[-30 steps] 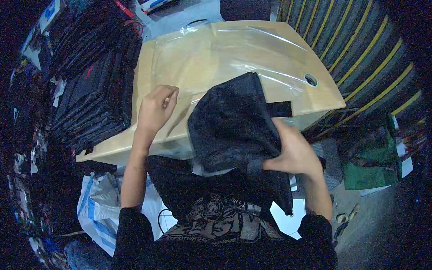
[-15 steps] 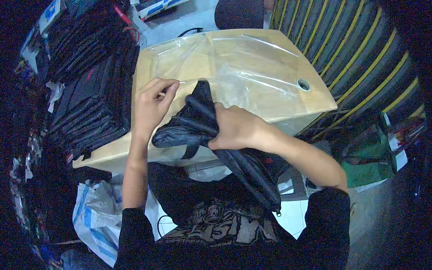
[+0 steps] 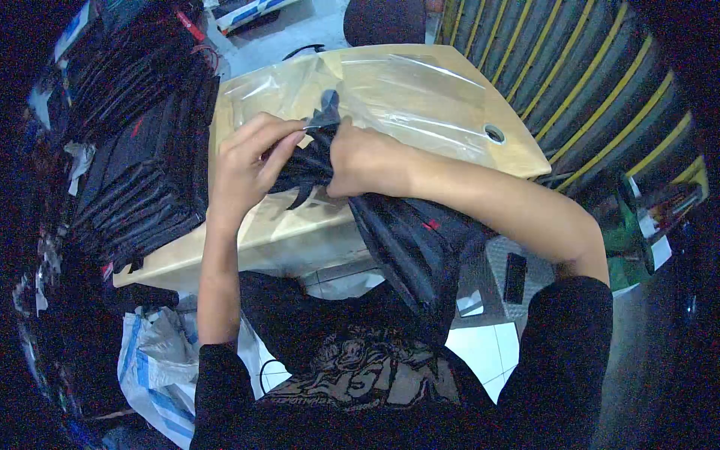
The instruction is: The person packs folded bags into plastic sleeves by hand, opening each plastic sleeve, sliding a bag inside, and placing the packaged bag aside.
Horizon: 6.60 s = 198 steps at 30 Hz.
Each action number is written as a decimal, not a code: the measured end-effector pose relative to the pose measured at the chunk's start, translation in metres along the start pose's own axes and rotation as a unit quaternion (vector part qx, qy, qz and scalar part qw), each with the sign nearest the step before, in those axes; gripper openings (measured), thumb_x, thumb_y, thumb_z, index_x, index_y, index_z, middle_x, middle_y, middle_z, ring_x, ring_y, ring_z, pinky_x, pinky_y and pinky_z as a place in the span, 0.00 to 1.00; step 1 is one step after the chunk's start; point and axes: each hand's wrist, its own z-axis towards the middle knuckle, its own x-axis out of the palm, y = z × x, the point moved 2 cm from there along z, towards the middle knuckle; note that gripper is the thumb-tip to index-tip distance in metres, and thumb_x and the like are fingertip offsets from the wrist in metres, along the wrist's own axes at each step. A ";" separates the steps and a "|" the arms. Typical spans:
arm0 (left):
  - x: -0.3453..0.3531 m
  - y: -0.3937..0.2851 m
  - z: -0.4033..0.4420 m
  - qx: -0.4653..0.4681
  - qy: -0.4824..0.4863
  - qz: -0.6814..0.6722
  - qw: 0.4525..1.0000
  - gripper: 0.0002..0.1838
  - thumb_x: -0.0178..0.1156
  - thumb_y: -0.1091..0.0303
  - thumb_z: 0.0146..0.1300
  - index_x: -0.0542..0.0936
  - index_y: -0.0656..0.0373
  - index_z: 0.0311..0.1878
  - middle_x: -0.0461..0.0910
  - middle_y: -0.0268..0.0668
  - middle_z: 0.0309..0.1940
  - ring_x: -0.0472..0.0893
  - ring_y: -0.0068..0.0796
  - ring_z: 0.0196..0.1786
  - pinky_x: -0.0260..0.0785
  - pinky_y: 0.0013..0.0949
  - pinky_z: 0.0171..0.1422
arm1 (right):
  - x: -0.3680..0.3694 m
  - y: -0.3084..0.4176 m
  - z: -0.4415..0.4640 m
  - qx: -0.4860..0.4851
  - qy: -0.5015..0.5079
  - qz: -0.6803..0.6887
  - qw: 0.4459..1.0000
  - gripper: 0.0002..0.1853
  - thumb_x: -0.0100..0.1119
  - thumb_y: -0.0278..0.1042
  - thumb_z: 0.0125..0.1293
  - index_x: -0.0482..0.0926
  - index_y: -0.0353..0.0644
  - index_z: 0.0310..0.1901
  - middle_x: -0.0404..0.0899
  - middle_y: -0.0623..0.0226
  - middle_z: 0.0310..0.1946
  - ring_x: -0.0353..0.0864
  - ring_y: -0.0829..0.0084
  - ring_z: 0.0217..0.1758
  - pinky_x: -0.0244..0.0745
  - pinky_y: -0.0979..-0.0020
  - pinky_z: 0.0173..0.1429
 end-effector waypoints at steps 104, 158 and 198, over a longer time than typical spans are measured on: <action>0.065 0.026 -0.045 -0.033 0.173 0.313 0.933 0.12 0.61 0.65 0.55 0.76 0.58 0.41 0.75 0.39 0.31 0.80 0.39 0.32 0.73 0.39 0.32 | 0.177 -0.026 -0.127 0.248 -0.172 0.817 0.491 0.26 0.59 0.22 0.58 0.65 0.36 0.59 0.79 0.58 0.46 0.81 0.68 0.40 0.79 0.61 0.51; 0.036 0.025 0.055 -0.077 -0.090 0.270 0.956 0.07 0.56 0.72 0.58 0.79 0.59 0.40 0.80 0.47 0.33 0.80 0.51 0.36 0.72 0.47 0.40 | 0.052 -0.017 0.000 -0.016 -0.270 0.382 0.884 0.41 0.49 0.18 0.55 0.46 0.39 0.71 0.64 0.32 0.59 0.66 0.39 0.61 0.62 0.54 0.64; 0.047 -0.015 0.036 0.069 -0.034 0.120 0.990 0.10 0.65 0.78 0.53 0.82 0.60 0.40 0.80 0.39 0.34 0.82 0.35 0.34 0.74 0.32 0.36 | 0.054 -0.021 -0.016 0.000 -0.581 0.464 0.668 0.16 0.59 0.26 0.63 0.77 0.33 0.52 0.82 0.67 0.29 0.69 0.89 0.27 0.68 0.82 0.33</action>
